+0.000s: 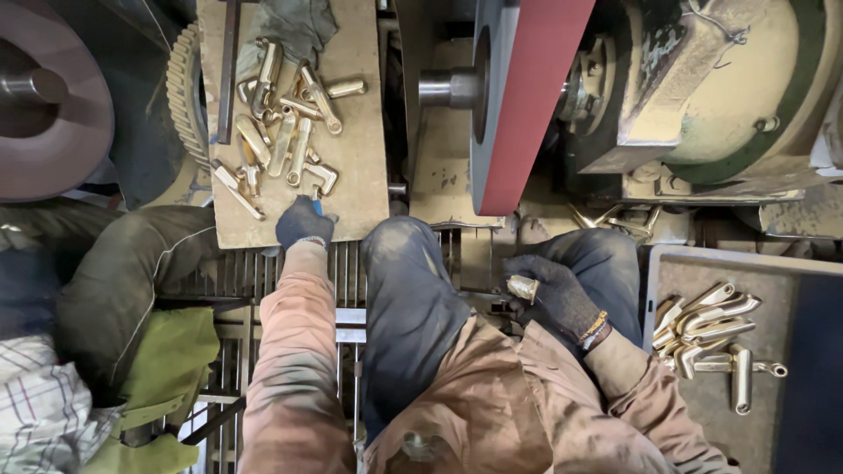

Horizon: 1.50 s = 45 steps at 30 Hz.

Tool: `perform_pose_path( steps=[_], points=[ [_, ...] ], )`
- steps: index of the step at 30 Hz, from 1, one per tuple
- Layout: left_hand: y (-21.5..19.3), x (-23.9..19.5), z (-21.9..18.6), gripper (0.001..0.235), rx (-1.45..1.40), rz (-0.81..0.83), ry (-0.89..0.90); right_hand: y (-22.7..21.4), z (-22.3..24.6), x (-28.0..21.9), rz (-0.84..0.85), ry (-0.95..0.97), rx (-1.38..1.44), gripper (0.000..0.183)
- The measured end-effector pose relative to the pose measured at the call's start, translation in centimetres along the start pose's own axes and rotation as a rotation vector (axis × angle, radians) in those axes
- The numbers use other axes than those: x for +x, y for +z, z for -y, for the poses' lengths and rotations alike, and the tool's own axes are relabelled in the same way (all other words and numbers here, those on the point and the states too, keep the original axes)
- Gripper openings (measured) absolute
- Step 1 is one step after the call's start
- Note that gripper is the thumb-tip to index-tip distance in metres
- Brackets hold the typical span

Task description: The person uses a belt sander to grind and polish several metal components, picking them up from a tray and holding them against the moving belt before placing them in a bin.

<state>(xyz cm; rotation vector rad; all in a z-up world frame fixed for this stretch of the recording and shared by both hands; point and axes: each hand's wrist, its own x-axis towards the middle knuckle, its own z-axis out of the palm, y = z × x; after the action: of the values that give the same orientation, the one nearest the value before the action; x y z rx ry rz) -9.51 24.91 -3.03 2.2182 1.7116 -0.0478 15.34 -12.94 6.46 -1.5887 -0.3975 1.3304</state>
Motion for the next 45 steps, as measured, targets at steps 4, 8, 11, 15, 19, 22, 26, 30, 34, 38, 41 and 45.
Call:
perform_pose_path(
  steps=[4, 8, 11, 15, 19, 22, 26, 30, 34, 38, 41, 45],
  points=[
    [0.4, 0.7, 0.2, 0.031, 0.013, 0.012, -0.028, 0.2, 0.3, -0.2, 0.007, 0.030, 0.026, 0.030],
    [2.5, 1.5, 1.5, 0.020, 0.016, -0.029, -0.044, 0.2, 0.5, -0.3, 0.012, -0.001, -0.002, 0.029],
    [3.8, 1.2, 2.8, 0.020, -0.030, -0.073, -0.013, 0.0, 0.2, -0.2, 0.004, 0.004, -0.027, 0.030],
    [4.0, 0.1, 3.9, 0.023, -0.198, -0.111, -0.016, -0.1, -0.7, 0.2, -0.001, 0.027, 0.043, 0.030],
    [3.3, -2.5, 4.5, 0.035, -0.460, -0.038, -0.181, -0.6, -1.5, 0.7, -0.011, -0.071, -0.136, 0.029],
    [3.2, -5.5, 4.5, 0.036, -0.908, -0.142, -0.153, -0.9, -2.0, 0.7, -0.015, -0.098, -0.184, 0.029],
    [0.0, -9.3, 3.4, 0.038, -1.371, -0.213, -0.137, -1.0, -2.2, 0.9, -0.019, -0.211, -0.333, 0.029],
    [-3.9, -12.6, -0.1, 0.037, -1.679, -0.107, -0.123, -0.5, -1.7, 0.2, -0.002, -0.101, -0.118, 0.031],
    [-5.2, -16.1, -4.2, 0.039, -1.735, 0.012, -0.012, 0.2, -0.5, -1.2, 0.024, -0.244, -0.307, 0.035],
    [-4.1, -18.7, -9.9, 0.043, -1.661, 0.054, -0.098, 1.9, 0.0, -2.3, 0.156, -0.239, -0.042, 0.051],
    [-2.5, -22.1, -12.5, 0.036, -1.700, 0.228, 0.256, 3.3, 0.5, -2.8, 0.261, -0.313, 0.137, 0.063],
    [-0.1, -24.0, -15.8, 0.037, -1.392, 0.301, 0.222, 3.6, 1.7, -4.0, 0.205, -0.143, 0.154, 0.069]
  ],
)
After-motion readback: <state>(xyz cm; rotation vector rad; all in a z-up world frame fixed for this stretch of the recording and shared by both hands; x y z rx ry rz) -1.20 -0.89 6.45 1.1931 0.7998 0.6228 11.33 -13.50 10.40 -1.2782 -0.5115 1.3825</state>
